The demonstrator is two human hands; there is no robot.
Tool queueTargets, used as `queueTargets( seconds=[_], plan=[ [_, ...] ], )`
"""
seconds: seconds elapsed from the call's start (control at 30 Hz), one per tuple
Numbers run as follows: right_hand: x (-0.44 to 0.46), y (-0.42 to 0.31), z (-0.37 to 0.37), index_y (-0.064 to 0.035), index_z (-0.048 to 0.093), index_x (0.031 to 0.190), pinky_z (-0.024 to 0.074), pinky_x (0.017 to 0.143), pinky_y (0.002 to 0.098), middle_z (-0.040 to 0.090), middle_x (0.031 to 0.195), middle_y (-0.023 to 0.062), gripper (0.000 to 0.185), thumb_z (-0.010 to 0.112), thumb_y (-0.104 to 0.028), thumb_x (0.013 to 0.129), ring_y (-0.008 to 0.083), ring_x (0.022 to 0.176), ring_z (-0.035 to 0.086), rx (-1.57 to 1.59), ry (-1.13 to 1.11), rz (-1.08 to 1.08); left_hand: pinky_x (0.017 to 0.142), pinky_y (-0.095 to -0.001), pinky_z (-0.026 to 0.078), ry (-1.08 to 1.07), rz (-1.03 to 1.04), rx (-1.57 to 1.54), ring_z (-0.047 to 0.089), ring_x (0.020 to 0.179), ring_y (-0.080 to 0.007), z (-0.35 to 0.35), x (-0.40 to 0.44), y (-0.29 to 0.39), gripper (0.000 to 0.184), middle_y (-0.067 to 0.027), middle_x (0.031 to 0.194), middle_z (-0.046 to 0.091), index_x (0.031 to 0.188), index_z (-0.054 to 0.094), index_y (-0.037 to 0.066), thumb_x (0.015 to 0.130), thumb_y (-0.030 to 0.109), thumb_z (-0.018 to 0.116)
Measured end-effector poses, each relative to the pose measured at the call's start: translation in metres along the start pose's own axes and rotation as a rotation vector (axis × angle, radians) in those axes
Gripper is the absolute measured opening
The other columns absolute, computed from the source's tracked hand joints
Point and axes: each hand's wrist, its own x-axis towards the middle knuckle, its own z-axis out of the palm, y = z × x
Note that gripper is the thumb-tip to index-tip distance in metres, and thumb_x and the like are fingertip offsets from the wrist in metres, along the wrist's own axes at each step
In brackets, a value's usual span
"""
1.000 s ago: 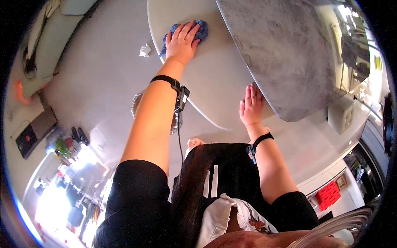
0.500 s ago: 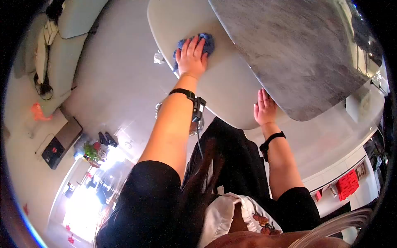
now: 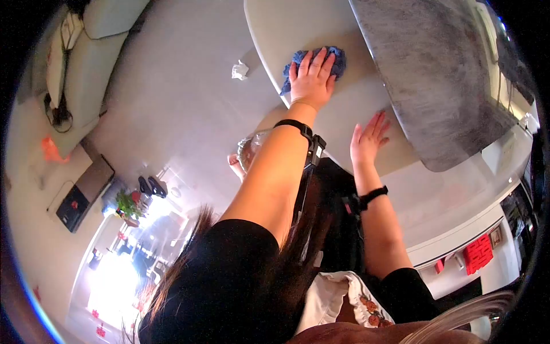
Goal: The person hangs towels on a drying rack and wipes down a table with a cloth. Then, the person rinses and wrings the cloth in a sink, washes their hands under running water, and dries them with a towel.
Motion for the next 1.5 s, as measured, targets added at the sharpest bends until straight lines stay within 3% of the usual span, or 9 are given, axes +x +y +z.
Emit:
queueTargets(
  seconds=[0.2, 0.33, 0.43, 0.57, 0.73, 0.9, 1.03, 1.23, 1.5],
  plan=[
    [-0.009, -0.033, 0.023, -0.0124, 0.018, 0.149, 0.0152, 0.105, 0.0652, 0.013, 0.156, 0.0059, 0.068, 0.036, -0.045, 0.092, 0.0365, 0.142, 0.011, 0.04, 0.273, 0.168, 0.105, -0.0611, 0.021, 0.073, 0.098, -0.233, 0.03, 0.134, -0.0282, -0.007, -0.001, -0.006, 0.057, 0.0007, 0.148, 0.032, 0.139, 0.039, 0.022, 0.087, 0.042, 0.048],
    [0.009, -0.026, 0.03, -0.0117, 0.02, 0.148, 0.0183, 0.104, 0.0654, 0.016, 0.155, 0.0063, 0.068, 0.038, -0.044, 0.091, 0.0368, 0.141, 0.015, -0.002, 0.364, 0.168, 0.106, -0.0447, 0.03, 0.267, 0.315, -0.784, 0.035, 0.13, -0.0316, -0.027, 0.001, -0.043, 0.054, -0.0152, 0.143, 0.035, 0.138, 0.037, 0.008, 0.088, 0.022, 0.052],
    [0.009, -0.028, 0.03, -0.012, 0.021, 0.148, 0.0193, 0.104, 0.0655, 0.017, 0.155, 0.0062, 0.066, 0.038, -0.044, 0.091, 0.0367, 0.14, 0.015, -0.021, 0.368, 0.165, 0.098, -0.0437, 0.038, 0.432, 0.076, -0.582, 0.046, 0.118, -0.0345, -0.048, -0.016, -0.115, 0.03, -0.0167, 0.116, 0.054, 0.113, 0.054, 0.004, 0.084, 0.012, 0.055],
    [0.011, -0.027, 0.029, -0.0129, 0.02, 0.148, 0.0201, 0.103, 0.0657, 0.017, 0.155, 0.0064, 0.065, 0.037, -0.043, 0.093, 0.0367, 0.14, 0.017, -0.019, 0.369, 0.155, 0.102, -0.0456, 0.036, -0.115, -0.329, -0.102, 0.042, 0.123, -0.0347, 0.037, -0.058, -0.27, 0.033, -0.0122, 0.128, 0.049, 0.115, 0.059, 0.017, 0.082, 0.019, 0.057],
    [0.013, -0.019, 0.035, -0.0128, 0.02, 0.148, 0.0206, 0.103, 0.0651, 0.017, 0.154, 0.0079, 0.063, 0.035, -0.043, 0.094, 0.037, 0.14, 0.018, -0.053, 0.415, 0.098, 0.108, -0.0492, 0.03, -0.644, -0.12, 0.197, 0.03, 0.134, -0.0361, 0.14, -0.073, -0.363, 0.043, -0.0117, 0.147, 0.031, 0.128, 0.055, 0.029, 0.086, 0.039, 0.053],
    [0.016, -0.03, 0.027, -0.0123, 0.019, 0.148, 0.0198, 0.105, 0.0628, 0.018, 0.154, 0.0093, 0.064, 0.034, -0.045, 0.095, 0.0371, 0.14, 0.018, -0.044, 0.413, 0.061, 0.108, -0.0483, 0.03, -0.648, -0.21, 0.155, 0.027, 0.137, -0.0305, 0.219, -0.059, -0.412, 0.049, -0.0122, 0.15, 0.026, 0.133, 0.051, 0.022, 0.088, 0.043, 0.051],
    [0.01, -0.025, 0.028, -0.0122, 0.02, 0.148, 0.0196, 0.106, 0.0614, 0.019, 0.154, 0.0099, 0.065, 0.033, -0.047, 0.095, 0.0371, 0.14, 0.017, -0.021, 0.402, 0.05, 0.107, -0.0405, 0.033, -0.463, -0.194, -0.092, 0.035, 0.132, -0.034, 0.196, -0.08, -0.394, 0.051, -0.0184, 0.144, 0.034, 0.134, 0.048, 0.013, 0.09, 0.038, 0.05],
    [0.011, -0.027, 0.034, -0.0132, 0.02, 0.148, 0.0213, 0.106, 0.0617, 0.018, 0.154, 0.0088, 0.064, 0.033, -0.047, 0.095, 0.0355, 0.14, 0.018, -0.036, 0.408, 0.102, 0.097, -0.044, 0.04, -0.19, 0.213, -0.334, 0.049, 0.115, -0.0377, -0.021, -0.156, -0.278, 0.038, -0.0223, 0.127, 0.049, 0.117, 0.063, 0.012, 0.08, 0.008, 0.058],
    [0.008, -0.015, 0.051, -0.0148, 0.02, 0.148, 0.0222, 0.104, 0.0635, 0.018, 0.154, 0.0037, 0.064, 0.035, -0.045, 0.093, 0.0352, 0.14, 0.017, -0.059, 0.401, 0.151, 0.1, -0.0412, 0.041, -0.723, 0.696, -0.384, 0.048, 0.12, -0.0355, -0.057, -0.233, -0.185, 0.036, -0.0149, 0.134, 0.049, 0.112, 0.065, 0.013, 0.076, 0.009, 0.065]
  ],
)
